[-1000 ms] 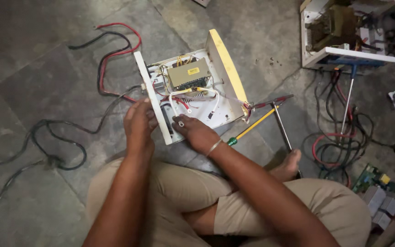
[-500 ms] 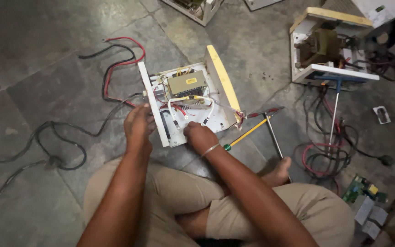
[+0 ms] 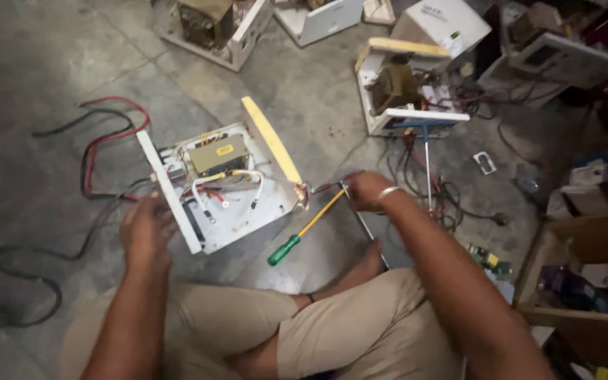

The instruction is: The person sits on the floor and uses a screwdriver to remove screws from a circuit board inside an open electronic device. They then lift the circuit board out of the casing, inspect it, and place it on the floor.

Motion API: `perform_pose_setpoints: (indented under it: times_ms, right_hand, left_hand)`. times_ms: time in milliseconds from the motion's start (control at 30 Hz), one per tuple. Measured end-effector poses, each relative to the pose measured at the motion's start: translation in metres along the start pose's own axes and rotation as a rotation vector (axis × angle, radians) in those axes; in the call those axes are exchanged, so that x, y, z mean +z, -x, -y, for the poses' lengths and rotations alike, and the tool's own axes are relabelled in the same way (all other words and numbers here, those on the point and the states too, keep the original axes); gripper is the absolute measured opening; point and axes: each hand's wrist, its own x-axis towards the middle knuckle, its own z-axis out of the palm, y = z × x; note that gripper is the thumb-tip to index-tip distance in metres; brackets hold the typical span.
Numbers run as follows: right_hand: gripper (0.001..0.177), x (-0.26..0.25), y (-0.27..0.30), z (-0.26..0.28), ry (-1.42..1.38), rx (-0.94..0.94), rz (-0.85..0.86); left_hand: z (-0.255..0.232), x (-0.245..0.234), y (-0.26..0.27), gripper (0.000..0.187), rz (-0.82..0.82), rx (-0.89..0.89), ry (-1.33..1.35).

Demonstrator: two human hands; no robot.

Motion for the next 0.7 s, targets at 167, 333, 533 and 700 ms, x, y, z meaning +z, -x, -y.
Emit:
perform_pose_setpoints:
  times_ms: [167,333,533,700]
  right_hand:
    - [0.022,0.062,0.025,-0.094,-0.443,0.319,-0.152]
    - [0.029,0.096,-0.024,-0.101,-0.131,0.398,-0.081]
    - [0.027,0.113,-0.030,-0.082,-0.069,0.463,-0.011]
    - [0.031,0.072,-0.003,-0.054,-0.082,0.507,0.094]
  left_hand:
    - [-0.001,0.002,0.013,0.030,0.028,0.033,-0.043]
    - [0.003,-0.006,0.014,0.036,-0.020,0.029,-0.090]
    - [0.002,-0.004,0.013,0.041,0.037,-0.019,-0.174]
    - [0.013,-0.003,0.002,0.041,0.037,-0.018,-0.227]
